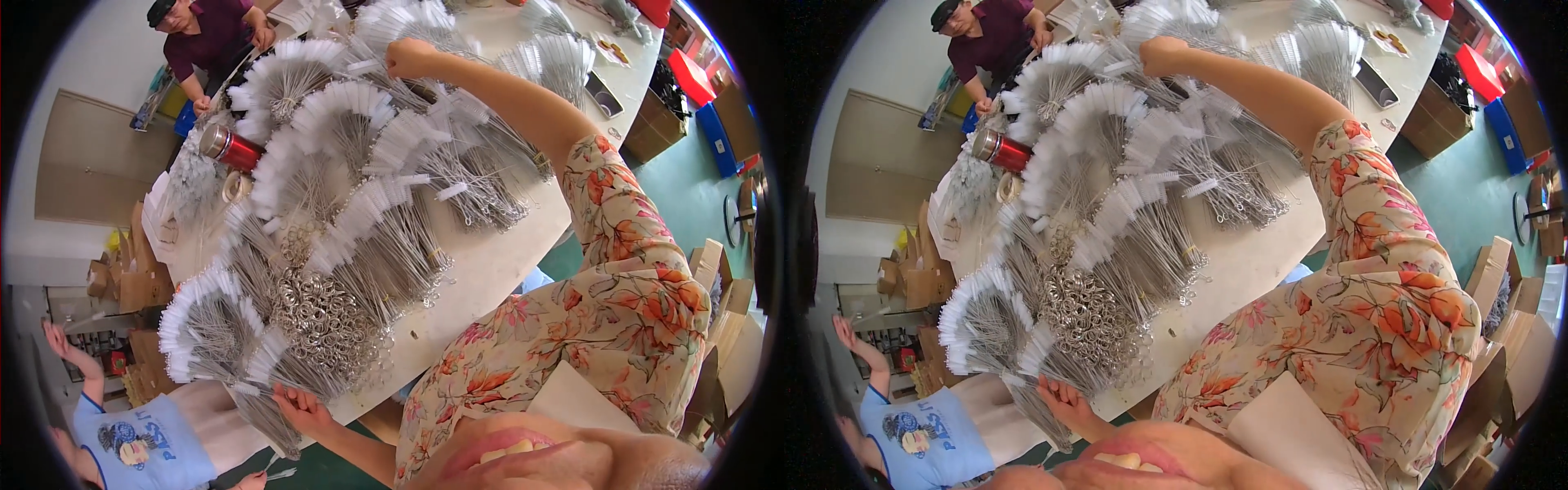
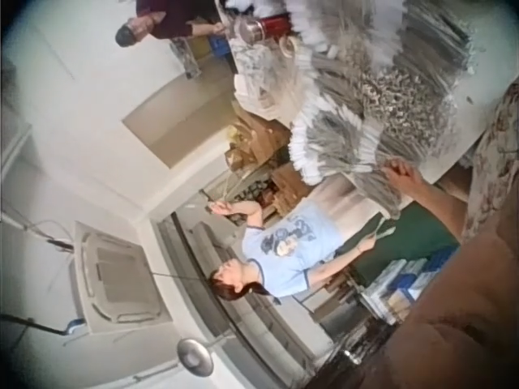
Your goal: Assembling small wire components by attaching metal loops to them.
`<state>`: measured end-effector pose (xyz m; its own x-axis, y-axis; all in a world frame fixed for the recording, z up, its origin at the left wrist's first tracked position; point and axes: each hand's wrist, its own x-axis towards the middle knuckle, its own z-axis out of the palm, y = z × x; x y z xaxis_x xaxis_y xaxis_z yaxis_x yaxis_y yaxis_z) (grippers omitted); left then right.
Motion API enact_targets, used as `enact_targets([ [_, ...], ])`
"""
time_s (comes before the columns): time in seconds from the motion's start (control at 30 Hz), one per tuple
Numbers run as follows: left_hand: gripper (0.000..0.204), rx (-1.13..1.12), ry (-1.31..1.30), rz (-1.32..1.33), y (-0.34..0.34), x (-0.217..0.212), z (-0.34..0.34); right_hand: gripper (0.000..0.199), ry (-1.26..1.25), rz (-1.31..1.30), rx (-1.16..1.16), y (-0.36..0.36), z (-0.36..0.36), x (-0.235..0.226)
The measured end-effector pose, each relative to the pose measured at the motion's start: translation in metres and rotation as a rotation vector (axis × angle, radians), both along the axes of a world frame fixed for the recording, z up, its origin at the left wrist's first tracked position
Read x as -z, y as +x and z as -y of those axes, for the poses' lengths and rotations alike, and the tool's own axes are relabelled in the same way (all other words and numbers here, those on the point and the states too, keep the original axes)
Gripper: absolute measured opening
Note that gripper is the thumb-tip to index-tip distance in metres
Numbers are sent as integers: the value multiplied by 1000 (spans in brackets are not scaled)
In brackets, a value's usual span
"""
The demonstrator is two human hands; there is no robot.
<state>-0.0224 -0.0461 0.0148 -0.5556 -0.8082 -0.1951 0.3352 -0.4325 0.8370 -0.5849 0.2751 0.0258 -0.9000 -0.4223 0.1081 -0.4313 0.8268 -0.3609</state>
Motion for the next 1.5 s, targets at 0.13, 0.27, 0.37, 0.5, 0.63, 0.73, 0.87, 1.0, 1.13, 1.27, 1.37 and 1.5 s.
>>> enact_targets([
  [0.13, 28, 63, 90, -94, -3, 5, 2, 28, 32, 128, -81, 24, 6, -18],
  [0.27, 26, 143, 126, -141, -14, 6, -4, 20, 14, 45, -18, 26, 2, -12],
  [0.37, 27, 173, 86, -143, -15, 8, -3, 20, 34, -5, 3, 22, 5, -5],
  [0.5, 25, 208, 129, -178, -15, 10, -3, 22, 19, 191, 115, 15, 9, -6],
  [0.63, 24, 210, 134, -160, -14, 7, -8, 24, -86, 86, 118, 13, 6, -9],
  [0.73, 25, 149, 108, -105, -14, 9, -10, 22, -198, -67, 70, 5, 5, -17],
  [0.87, 27, 170, 67, -86, -18, 11, -20, 23, -1179, 117, -67, -90, -40, -23],
  [1.0, 30, -46, -36, 82, 5, 7, -20, 23, -402, -361, 165, -74, -26, -27],
  [1.13, 29, -43, 29, 69, 14, 26, -15, 26, -84, -189, 270, -39, -49, -25],
  [1.27, 28, 28, 5, 25, 18, 38, -14, 26, -122, -188, 255, -37, -58, -17],
  [1.37, 27, 59, 102, -109, 9, 36, -24, 23, -297, -326, 257, -31, -49, -38],
  [1.5, 23, 98, 50, -127, -24, 19, -42, 21, -664, -606, 60, 15, -24, -104],
])
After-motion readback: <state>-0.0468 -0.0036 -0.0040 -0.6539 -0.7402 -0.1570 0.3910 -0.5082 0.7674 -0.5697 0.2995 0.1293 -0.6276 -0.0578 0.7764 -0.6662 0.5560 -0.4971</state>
